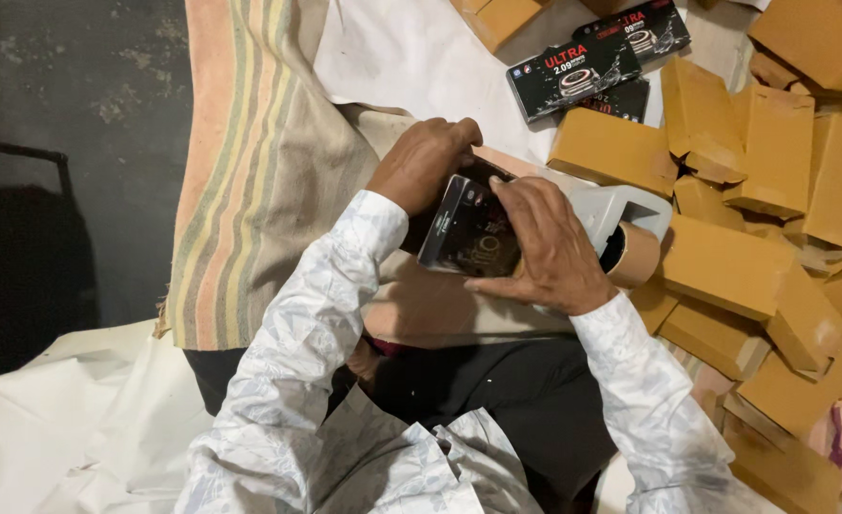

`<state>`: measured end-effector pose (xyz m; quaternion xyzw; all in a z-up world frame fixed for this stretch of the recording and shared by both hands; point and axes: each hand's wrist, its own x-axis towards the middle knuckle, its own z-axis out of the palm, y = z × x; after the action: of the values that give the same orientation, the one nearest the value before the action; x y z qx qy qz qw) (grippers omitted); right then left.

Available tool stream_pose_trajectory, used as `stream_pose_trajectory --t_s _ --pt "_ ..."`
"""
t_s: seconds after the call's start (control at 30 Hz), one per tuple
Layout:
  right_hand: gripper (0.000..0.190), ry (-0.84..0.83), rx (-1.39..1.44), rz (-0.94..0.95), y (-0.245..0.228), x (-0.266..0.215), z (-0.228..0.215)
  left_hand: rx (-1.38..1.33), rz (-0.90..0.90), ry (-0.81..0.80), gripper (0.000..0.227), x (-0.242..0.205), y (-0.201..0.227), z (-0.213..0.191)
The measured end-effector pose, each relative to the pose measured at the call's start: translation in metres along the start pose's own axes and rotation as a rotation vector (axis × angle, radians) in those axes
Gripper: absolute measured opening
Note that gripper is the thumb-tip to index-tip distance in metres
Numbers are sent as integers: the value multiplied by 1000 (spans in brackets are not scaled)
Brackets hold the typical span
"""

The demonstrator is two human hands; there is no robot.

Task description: The person places small black packages into open cardboard boxes, closes the flaps, and seals them with packing tape using a tape dispenser. The person repeats this process for multiple boxes.

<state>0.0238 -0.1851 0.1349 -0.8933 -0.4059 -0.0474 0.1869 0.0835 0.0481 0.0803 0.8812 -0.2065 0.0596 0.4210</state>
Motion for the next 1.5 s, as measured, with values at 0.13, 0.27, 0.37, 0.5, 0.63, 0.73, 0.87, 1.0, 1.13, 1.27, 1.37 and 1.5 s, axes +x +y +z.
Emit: stream_pose_trajectory --t_s 0.13,0.27,0.37,0.5,0.63,0.73,0.87,1.0,1.13,1.27,1.37,1.5 --pt "91 90 -118 10 -15 -6 -3 -212 -67 -20 20 3 2 -6" --pt "72 55 95 -27 -28 0 10 -130 -98 -17 17 3 7 -8" --pt "75 155 152 -77 -27 21 23 -87 -102 -7 15 -1 10 -9" --pt "65 186 101 -114 -17 39 35 -98 -42 -9 20 1 -2 -9" --pt "62 55 -29 -90 -3 35 49 -389 -61 -20 33 -2 -29 1" --pt "64 -245 59 -46 4 25 63 -134 -151 29 24 -19 -49 7" --pt "53 -275 188 7 14 2 56 -200 -262 257 30 -38 -55 21" --pt "42 -130 362 212 -1 -30 17 -197 -263 442 53 -64 -41 19" --pt "29 378 206 411 -56 -69 3 -348 -573 253 32 -86 -18 4" --pt "37 615 167 592 -83 -87 26 -214 -597 323 26 -101 4 -1" --pt "52 616 291 577 -76 -84 36 -144 -539 390 20 -99 18 -7" --pt "54 450 153 476 -58 -81 38 -102 -398 392 48 -90 29 -13"
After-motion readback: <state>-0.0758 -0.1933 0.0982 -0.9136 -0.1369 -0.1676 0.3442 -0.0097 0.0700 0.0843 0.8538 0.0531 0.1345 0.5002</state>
